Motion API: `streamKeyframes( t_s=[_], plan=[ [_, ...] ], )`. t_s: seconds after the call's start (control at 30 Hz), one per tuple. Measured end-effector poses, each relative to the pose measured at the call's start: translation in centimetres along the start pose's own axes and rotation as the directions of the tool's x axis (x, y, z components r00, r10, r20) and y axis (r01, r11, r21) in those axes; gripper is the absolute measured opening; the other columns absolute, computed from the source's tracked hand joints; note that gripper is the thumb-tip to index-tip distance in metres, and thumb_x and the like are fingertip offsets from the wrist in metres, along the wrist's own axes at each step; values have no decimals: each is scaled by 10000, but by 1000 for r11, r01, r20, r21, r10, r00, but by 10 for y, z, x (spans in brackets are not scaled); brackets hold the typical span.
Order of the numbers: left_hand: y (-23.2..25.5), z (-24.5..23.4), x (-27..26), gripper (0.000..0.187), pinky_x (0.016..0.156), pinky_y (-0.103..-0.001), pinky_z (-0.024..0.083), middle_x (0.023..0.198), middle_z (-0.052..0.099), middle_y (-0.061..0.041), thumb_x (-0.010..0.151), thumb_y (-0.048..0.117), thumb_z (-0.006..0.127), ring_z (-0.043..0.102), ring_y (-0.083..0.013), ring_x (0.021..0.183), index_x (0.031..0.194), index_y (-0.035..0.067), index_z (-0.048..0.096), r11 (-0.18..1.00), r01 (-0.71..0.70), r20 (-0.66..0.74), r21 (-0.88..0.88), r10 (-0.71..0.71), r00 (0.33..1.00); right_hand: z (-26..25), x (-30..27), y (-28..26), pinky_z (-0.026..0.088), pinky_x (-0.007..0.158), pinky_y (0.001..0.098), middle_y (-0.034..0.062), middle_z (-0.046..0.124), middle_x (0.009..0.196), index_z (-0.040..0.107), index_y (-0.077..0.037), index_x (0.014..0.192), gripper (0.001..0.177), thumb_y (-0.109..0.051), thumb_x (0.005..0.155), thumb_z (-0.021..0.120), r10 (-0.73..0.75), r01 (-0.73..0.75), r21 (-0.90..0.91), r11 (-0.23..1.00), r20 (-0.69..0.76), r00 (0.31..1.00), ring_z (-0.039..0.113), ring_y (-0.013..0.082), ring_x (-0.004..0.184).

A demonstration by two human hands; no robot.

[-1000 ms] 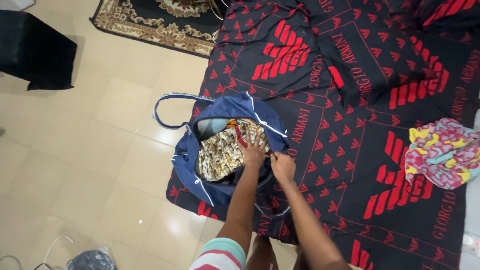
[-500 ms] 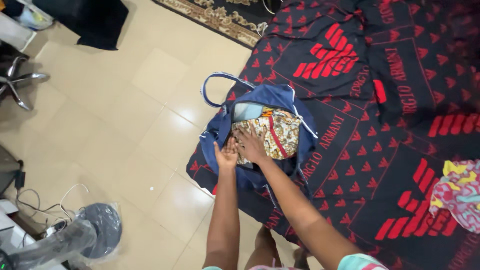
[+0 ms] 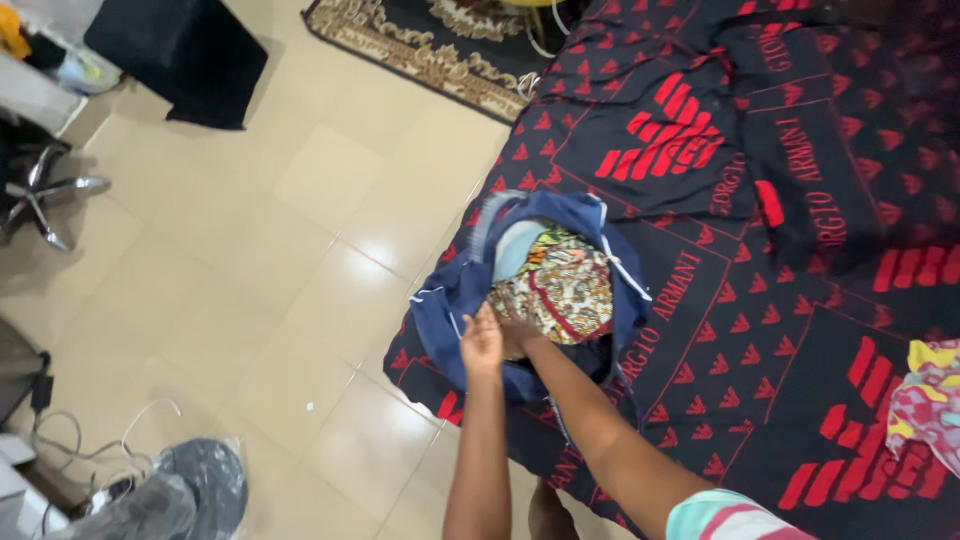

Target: The person folds items of clothing including a patterned dress, a black garment, and a colorful shirt by hand on a bed before placing them into a blue travel bag and zipping it closed.

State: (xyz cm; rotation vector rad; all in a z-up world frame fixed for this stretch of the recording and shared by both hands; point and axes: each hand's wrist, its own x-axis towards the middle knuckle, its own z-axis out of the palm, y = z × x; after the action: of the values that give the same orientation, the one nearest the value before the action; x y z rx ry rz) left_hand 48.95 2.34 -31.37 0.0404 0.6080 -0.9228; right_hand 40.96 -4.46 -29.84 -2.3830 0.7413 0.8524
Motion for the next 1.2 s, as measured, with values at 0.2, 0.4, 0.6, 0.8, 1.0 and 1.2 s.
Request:
streamKeyframes(
  t_s=[0.2,0.4,0.6,0.8,1.0,1.2],
  plan=[
    [-44,18,-8,406,1176,-455,378,1524,518,-176,1064,260,470,458,-387,1451,1390,33,551,340,-214,198,916,81,977,-18,-4,48,289,1132,525,199,342,1568,390,-42,1530,662,-406,1001,553,-7,373,839,396,-403,915,311,379,1442],
    [-150,15,-17,555,1116,-625,296,1650,302,-46,958,553,514,237,-450,1502,1461,319,495,-913,-360,96,-190,-382,919,56,-170,170,551,949,350,146,691,1301,598,-13,1366,462,-292,1000,628,491,651,745,-146,-517,701,689,250,1146],
    [-191,50,30,880,1192,-651,181,1681,219,-101,873,633,586,222,-363,1530,1612,322,223,-746,-376,-61,-549,-412,909,224,-402,305,580,783,316,115,748,1170,634,-76,1247,365,-337,1002,564,893,639,738,-217,-114,435,760,204,946],
    [-197,35,0,679,1074,-659,368,1715,251,-187,952,365,550,311,-514,1477,1601,401,351,-932,-348,189,-101,-361,913,329,-522,410,533,586,295,126,749,1075,676,-68,1220,297,-286,1025,625,943,523,794,-308,181,280,714,215,782],
    [-244,-121,-182,590,1101,-689,314,1574,438,-246,913,332,614,402,-454,1419,1452,113,517,-960,-278,615,-25,-234,753,353,-570,523,601,663,354,49,714,1147,610,-134,1311,378,-245,951,650,917,676,641,-363,116,382,736,244,847],
    [-348,-222,-339,578,1140,-744,175,1605,384,-75,750,299,675,339,-301,1482,1317,210,601,-817,-560,351,-136,-568,744,360,-556,618,649,749,483,114,673,1118,532,-163,1375,433,-224,958,634,884,765,464,-446,96,457,722,312,892]
  ],
)
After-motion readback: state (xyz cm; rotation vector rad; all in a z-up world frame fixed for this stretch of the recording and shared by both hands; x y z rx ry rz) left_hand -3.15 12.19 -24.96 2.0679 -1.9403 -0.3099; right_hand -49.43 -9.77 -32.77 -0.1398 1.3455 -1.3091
